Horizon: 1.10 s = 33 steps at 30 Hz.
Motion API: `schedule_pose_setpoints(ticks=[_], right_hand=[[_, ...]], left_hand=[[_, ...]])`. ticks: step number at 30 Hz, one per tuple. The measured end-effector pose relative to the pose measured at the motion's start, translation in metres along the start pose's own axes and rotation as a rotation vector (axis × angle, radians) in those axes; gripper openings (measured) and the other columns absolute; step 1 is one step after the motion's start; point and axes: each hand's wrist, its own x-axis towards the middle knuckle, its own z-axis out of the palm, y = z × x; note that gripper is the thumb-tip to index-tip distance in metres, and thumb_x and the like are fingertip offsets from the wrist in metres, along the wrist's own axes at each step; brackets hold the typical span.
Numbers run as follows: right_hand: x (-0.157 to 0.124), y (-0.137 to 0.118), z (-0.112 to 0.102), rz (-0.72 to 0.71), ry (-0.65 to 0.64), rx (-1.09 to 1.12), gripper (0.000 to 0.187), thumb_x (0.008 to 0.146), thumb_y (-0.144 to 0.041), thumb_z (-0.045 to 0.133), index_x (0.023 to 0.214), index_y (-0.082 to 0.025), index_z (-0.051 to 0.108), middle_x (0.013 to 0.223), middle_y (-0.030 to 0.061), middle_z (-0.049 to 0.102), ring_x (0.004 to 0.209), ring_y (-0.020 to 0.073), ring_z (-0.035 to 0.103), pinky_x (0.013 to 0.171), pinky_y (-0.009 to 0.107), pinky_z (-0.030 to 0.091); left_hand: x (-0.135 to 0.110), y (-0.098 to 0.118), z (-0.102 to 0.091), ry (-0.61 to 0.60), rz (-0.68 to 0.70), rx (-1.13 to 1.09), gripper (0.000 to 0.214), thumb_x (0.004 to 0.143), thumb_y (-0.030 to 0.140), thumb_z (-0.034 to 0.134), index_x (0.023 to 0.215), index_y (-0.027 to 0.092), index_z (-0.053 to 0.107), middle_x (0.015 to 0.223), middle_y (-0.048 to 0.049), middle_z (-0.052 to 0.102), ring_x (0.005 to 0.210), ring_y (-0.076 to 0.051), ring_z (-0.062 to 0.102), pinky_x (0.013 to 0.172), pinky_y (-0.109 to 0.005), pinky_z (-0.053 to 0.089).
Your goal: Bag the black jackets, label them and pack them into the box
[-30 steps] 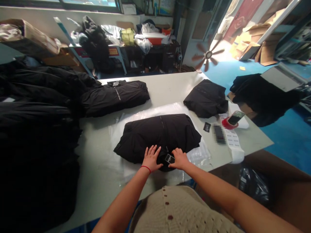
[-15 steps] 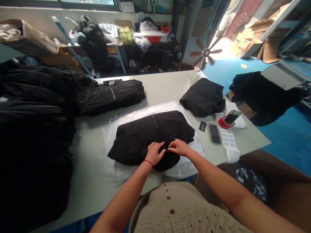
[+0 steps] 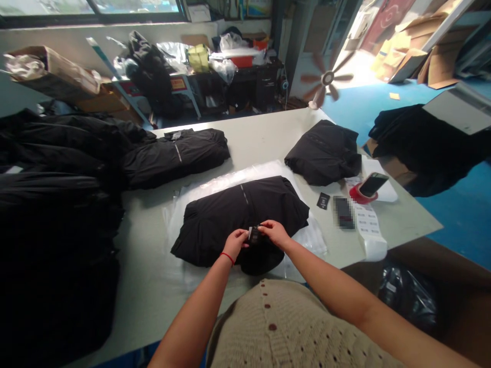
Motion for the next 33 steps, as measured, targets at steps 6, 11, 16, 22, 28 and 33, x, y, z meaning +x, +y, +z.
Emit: schedule_pose_setpoints(ticks=[6,11,16,22,28,33], right_hand=[[-0.013,0.009,-0.019,-0.082,-0.086,-0.023,0.033,0.066,-0.044,0.072,0.089,-0.02,0.073,0.09,0.0042,0.074,0.085,0.0204,0.068,0.083,0.035,0.051],[-0.025,0.013,-0.032,-0.04,-0.152,-0.095,0.033,0.071,-0.044,0.068,0.093,-0.021,0.074,0.087,0.0035,0.074,0.08,0.019,0.067,0.078,0.033,0.051],[-0.013,0.009,-0.024,-0.089,-0.155,-0.089,0.03,0.072,-0.036,0.065,0.097,-0.02,0.072,0.091,0.0035,0.073,0.081,0.0177,0.066,0.079,0.032,0.051],[0.016,0.004,0.002,-0.123,0.018,-0.328,0.02,0.074,-0.021,0.058,0.092,-0.02,0.067,0.091,0.0024,0.068,0.084,0.0162,0.063,0.083,0.032,0.05],[0.026,0.004,0.013,-0.146,-0.02,-0.449,0.019,0.08,-0.02,0.052,0.097,-0.022,0.062,0.084,-0.0008,0.061,0.078,0.0138,0.059,0.08,0.029,0.05],[0.042,-0.01,0.009,-0.049,0.133,-0.49,0.015,0.077,-0.023,0.062,0.092,-0.022,0.063,0.093,0.0024,0.06,0.081,0.014,0.059,0.084,0.03,0.048]], left_hand=[[0.006,-0.007,-0.005,0.112,-0.075,-0.032,0.031,0.069,0.041,0.072,0.077,0.016,0.056,0.067,0.0007,0.057,0.058,-0.008,0.055,0.057,-0.026,0.056],[0.009,-0.013,-0.005,0.15,-0.071,0.018,0.025,0.077,0.039,0.067,0.081,0.015,0.058,0.068,-0.0014,0.059,0.06,-0.01,0.059,0.059,-0.028,0.06],[0.006,-0.005,-0.001,0.111,-0.048,0.094,0.026,0.08,0.039,0.064,0.085,0.014,0.061,0.074,-0.0045,0.064,0.064,-0.013,0.063,0.061,-0.031,0.06],[-0.02,0.009,-0.004,0.068,0.412,0.95,0.044,0.072,0.04,0.069,0.112,0.021,0.067,0.12,-0.011,0.064,0.117,-0.03,0.056,0.103,-0.048,0.042],[-0.017,0.011,-0.009,-0.035,0.526,1.342,0.037,0.076,0.02,0.063,0.113,0.022,0.066,0.131,-0.0108,0.061,0.13,-0.027,0.047,0.111,-0.042,0.031],[0.005,0.028,-0.016,-0.047,0.424,1.229,0.018,0.084,0.023,0.055,0.096,0.023,0.069,0.099,-0.0065,0.073,0.098,-0.022,0.065,0.094,-0.034,0.044]])
